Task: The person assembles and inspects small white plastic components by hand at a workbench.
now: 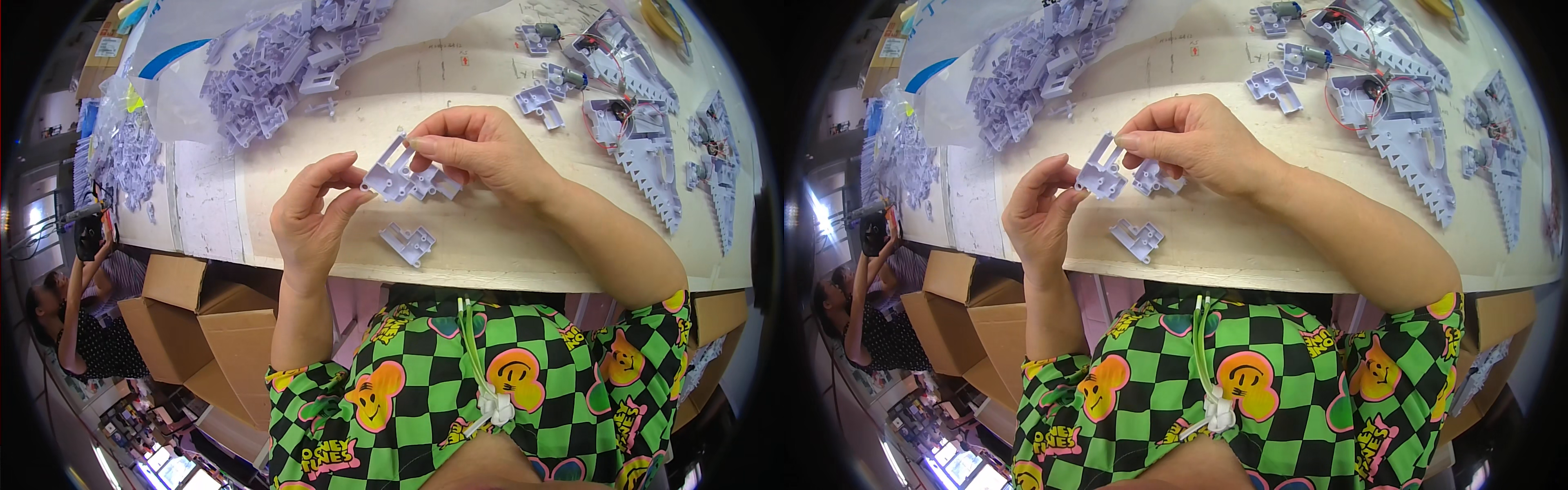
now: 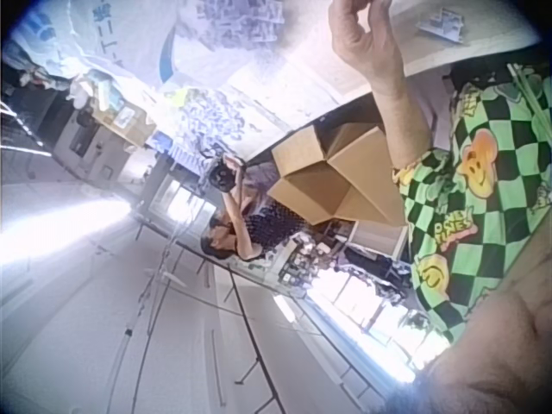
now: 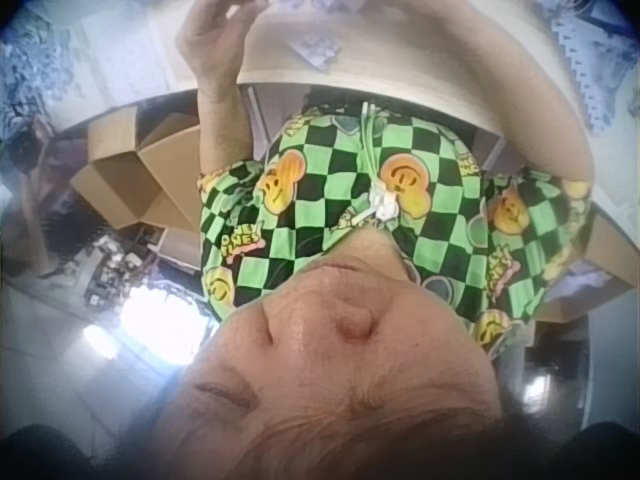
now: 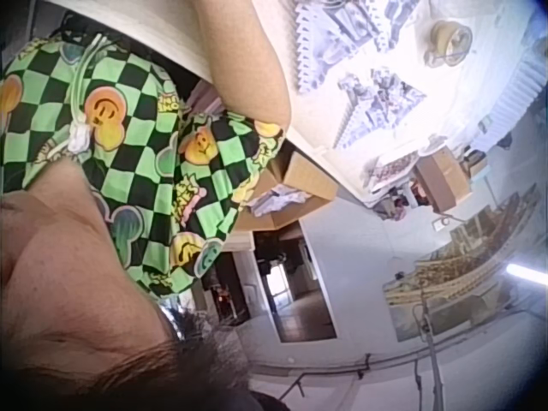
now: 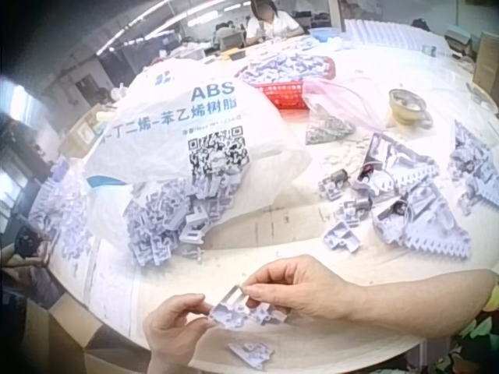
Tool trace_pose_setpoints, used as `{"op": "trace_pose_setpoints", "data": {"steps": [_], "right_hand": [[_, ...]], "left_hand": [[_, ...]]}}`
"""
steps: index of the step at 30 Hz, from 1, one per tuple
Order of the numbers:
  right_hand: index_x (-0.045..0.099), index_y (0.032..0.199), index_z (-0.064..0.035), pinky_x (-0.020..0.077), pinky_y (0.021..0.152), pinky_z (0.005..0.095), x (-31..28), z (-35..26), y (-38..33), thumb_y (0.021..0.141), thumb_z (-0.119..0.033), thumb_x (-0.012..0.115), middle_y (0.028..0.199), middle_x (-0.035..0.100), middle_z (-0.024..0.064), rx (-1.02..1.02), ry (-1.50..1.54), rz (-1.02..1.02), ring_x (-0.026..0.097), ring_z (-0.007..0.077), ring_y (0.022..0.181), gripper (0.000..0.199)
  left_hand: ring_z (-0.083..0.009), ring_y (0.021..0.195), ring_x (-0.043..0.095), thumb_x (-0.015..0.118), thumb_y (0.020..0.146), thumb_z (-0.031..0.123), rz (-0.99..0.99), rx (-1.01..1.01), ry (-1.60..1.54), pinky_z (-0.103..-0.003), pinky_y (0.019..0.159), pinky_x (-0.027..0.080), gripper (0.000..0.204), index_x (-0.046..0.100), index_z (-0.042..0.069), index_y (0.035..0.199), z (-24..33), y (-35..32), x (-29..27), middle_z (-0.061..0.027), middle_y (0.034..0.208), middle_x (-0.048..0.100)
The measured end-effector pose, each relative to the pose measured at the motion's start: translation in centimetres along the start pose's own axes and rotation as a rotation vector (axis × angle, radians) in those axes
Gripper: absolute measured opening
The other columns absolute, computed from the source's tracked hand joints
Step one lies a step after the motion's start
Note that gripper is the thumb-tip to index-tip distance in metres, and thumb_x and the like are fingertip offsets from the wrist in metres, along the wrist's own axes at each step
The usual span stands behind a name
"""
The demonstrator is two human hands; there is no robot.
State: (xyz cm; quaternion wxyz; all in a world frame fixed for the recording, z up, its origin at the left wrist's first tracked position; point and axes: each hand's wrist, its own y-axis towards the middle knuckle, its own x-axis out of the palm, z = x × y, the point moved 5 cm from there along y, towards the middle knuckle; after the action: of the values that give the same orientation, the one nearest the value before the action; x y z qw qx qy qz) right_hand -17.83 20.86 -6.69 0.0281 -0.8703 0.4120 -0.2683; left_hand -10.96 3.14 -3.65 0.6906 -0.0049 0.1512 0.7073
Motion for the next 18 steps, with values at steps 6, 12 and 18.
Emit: {"op": "trace_pose_setpoints", "data": {"steps": [6, 12, 18], "right_hand": [[0.065, 0.096, -0.0015, 0.0392, 0.050, 0.0177, 0.11, 0.01, 0.02, 0.085, -0.022, 0.065, 0.079, 0.066, 0.0050, 0.001, -0.004, -0.013, 0.047, 0.0045, 0.054, 0.023], [0.065, 0.095, -0.0018, 0.0397, 0.051, 0.0178, 0.07, -0.13, -0.07, 0.085, -0.022, 0.065, 0.080, 0.066, 0.0044, -0.004, -0.006, -0.027, 0.049, 0.0043, 0.058, 0.022], [0.064, 0.095, -0.0033, 0.0413, 0.056, 0.0192, 0.28, -0.14, -0.09, 0.085, -0.024, 0.066, 0.081, 0.064, 0.0022, -0.004, -0.081, -0.040, 0.052, 0.0044, 0.065, 0.023]], "left_hand": [[-0.0158, 0.086, 0.060, 0.066, 0.074, -0.011, 0.020, -0.041, -0.051, -0.027, 0.080, 0.049, 0.040, 0.056, -0.006, 0.112, 0.05, -0.12, -0.03, -0.0102, 0.094, 0.062], [-0.0158, 0.087, 0.060, 0.066, 0.075, -0.010, 0.022, -0.064, -0.031, -0.026, 0.079, 0.048, 0.031, 0.061, -0.005, 0.105, -0.11, -0.10, -0.32, -0.0104, 0.094, 0.063], [-0.0142, 0.083, 0.059, 0.064, 0.078, -0.009, 0.025, -0.080, -0.023, -0.025, 0.074, 0.048, 0.019, 0.066, -0.004, 0.095, -0.23, 0.06, -0.48, -0.0099, 0.093, 0.063]]}}
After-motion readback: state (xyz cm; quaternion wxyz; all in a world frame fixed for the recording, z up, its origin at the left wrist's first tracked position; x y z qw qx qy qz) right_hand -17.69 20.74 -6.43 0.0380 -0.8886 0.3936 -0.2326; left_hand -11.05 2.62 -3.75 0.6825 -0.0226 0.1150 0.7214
